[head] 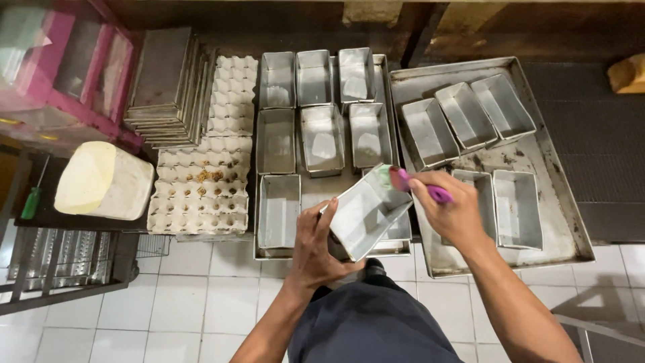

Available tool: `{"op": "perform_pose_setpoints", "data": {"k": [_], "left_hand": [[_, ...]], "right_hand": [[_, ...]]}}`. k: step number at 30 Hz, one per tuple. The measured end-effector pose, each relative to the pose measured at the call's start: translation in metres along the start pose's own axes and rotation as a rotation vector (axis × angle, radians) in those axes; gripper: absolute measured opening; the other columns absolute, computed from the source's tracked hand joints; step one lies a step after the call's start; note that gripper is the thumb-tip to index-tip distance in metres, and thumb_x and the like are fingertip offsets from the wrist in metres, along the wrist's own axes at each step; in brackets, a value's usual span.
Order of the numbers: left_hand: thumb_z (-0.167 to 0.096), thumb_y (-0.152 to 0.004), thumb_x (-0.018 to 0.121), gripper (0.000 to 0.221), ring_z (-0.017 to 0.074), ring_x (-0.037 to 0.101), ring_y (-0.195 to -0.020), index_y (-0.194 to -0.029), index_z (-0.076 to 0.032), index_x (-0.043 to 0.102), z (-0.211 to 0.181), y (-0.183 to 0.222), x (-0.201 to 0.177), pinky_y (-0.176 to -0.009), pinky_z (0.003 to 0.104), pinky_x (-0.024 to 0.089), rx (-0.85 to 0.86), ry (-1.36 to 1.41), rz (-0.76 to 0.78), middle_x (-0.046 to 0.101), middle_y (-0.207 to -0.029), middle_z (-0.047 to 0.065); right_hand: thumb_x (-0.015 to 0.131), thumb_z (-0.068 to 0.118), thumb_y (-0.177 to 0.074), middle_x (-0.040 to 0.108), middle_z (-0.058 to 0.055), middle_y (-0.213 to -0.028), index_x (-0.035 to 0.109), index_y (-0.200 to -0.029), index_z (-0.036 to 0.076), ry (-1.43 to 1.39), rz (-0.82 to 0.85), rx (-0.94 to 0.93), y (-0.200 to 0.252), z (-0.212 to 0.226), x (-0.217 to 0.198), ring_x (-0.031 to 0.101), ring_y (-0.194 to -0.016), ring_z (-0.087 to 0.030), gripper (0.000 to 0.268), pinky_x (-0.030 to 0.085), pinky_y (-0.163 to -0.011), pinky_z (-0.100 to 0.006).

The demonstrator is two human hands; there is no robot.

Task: Greasing the interior of rectangular metal bread tins using a brush and shortening.

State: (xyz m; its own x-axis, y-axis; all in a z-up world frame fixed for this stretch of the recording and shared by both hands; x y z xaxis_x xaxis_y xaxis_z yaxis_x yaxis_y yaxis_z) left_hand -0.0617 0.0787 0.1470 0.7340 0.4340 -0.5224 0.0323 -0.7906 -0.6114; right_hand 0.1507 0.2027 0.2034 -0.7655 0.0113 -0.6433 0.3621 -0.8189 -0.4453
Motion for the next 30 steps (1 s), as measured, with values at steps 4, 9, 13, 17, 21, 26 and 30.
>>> {"op": "perform_pose_setpoints", "data": {"k": [4, 9, 13, 17, 21, 26, 30], "left_hand": [[-0.042, -0.052, 0.097, 0.125, 0.0366, 0.052, -0.125, -0.156, -0.014, 0.034, -0.002, 0.002, 0.002, -0.106, 0.052, 0.041, 0.025, -0.049, -0.025, 0.051, -0.140, 0.016], [-0.039, -0.054, 0.097, 0.123, 0.0351, 0.052, -0.125, -0.156, -0.013, 0.035, -0.007, 0.000, 0.005, -0.105, 0.051, 0.041, 0.022, -0.052, 0.042, 0.051, -0.142, 0.014], [-0.039, -0.052, 0.096, 0.122, 0.0354, 0.053, -0.124, -0.155, -0.014, 0.036, -0.006, -0.007, 0.004, -0.104, 0.051, 0.041, -0.050, -0.069, 0.019, 0.051, -0.140, 0.014], [-0.042, -0.052, 0.095, 0.122, 0.0368, 0.052, -0.124, -0.154, -0.011, 0.036, -0.012, -0.011, 0.006, -0.104, 0.053, 0.040, 0.017, -0.068, 0.021, 0.051, -0.141, 0.015], [-0.040, -0.057, 0.095, 0.115, 0.0361, 0.053, -0.122, -0.153, -0.011, 0.040, -0.012, -0.013, 0.004, -0.105, 0.051, 0.042, 0.004, -0.058, 0.064, 0.052, -0.138, 0.016], [-0.037, -0.057, 0.094, 0.111, 0.0368, 0.053, -0.123, -0.152, -0.012, 0.042, -0.016, -0.013, -0.001, -0.106, 0.051, 0.043, 0.004, -0.041, 0.060, 0.053, -0.139, 0.016], [-0.037, -0.061, 0.095, 0.107, 0.0367, 0.053, -0.127, -0.151, -0.013, 0.043, -0.021, -0.011, -0.001, -0.109, 0.052, 0.042, 0.089, -0.029, 0.058, 0.051, -0.141, 0.017]], "right_hand": [[0.073, 0.014, -0.096, 0.077, -0.010, -0.093, 0.075, -0.098, 0.005, 0.026, 0.023, -0.039, 0.006, -0.009, -0.004, 0.074, -0.078, -0.021, 0.009, 0.057, -0.069, -0.032], [0.076, 0.016, -0.094, 0.077, -0.010, -0.085, 0.077, -0.096, 0.005, -0.032, 0.193, 0.115, 0.009, -0.038, 0.009, 0.071, -0.067, -0.020, 0.011, 0.055, -0.063, -0.031], [0.074, 0.016, -0.096, 0.075, -0.009, -0.081, 0.077, -0.096, 0.005, -0.046, 0.088, 0.144, 0.008, -0.035, -0.004, 0.069, -0.065, -0.016, 0.011, 0.053, -0.061, -0.029], [0.074, 0.016, -0.096, 0.076, -0.008, -0.080, 0.078, -0.099, 0.005, -0.153, 0.077, 0.208, 0.013, -0.057, 0.020, 0.067, -0.066, -0.012, 0.012, 0.052, -0.060, -0.027], [0.073, 0.016, -0.098, 0.076, -0.009, -0.084, 0.077, -0.102, 0.004, -0.159, 0.017, 0.139, 0.006, -0.052, 0.013, 0.068, -0.070, -0.013, 0.013, 0.052, -0.062, -0.027], [0.073, 0.017, -0.097, 0.076, -0.009, -0.084, 0.076, -0.102, 0.005, -0.113, 0.090, 0.088, 0.004, -0.038, -0.012, 0.070, -0.070, -0.012, 0.014, 0.054, -0.063, -0.027], [0.076, 0.019, -0.093, 0.073, -0.012, -0.073, 0.078, -0.099, 0.006, -0.040, 0.293, 0.235, 0.007, -0.047, -0.008, 0.062, -0.059, -0.017, 0.015, 0.050, -0.057, -0.030]]}}
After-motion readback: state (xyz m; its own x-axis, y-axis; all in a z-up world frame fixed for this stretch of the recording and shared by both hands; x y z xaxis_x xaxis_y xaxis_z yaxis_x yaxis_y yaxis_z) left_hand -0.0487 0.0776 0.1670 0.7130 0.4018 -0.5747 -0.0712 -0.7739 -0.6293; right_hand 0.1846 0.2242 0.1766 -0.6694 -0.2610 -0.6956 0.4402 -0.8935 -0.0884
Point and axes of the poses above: each hand's wrist, its own y-axis away from the middle knuckle, its own x-axis out of the palm, z = x × y, the point moved 7 cm from there along -y, towards the middle knuckle
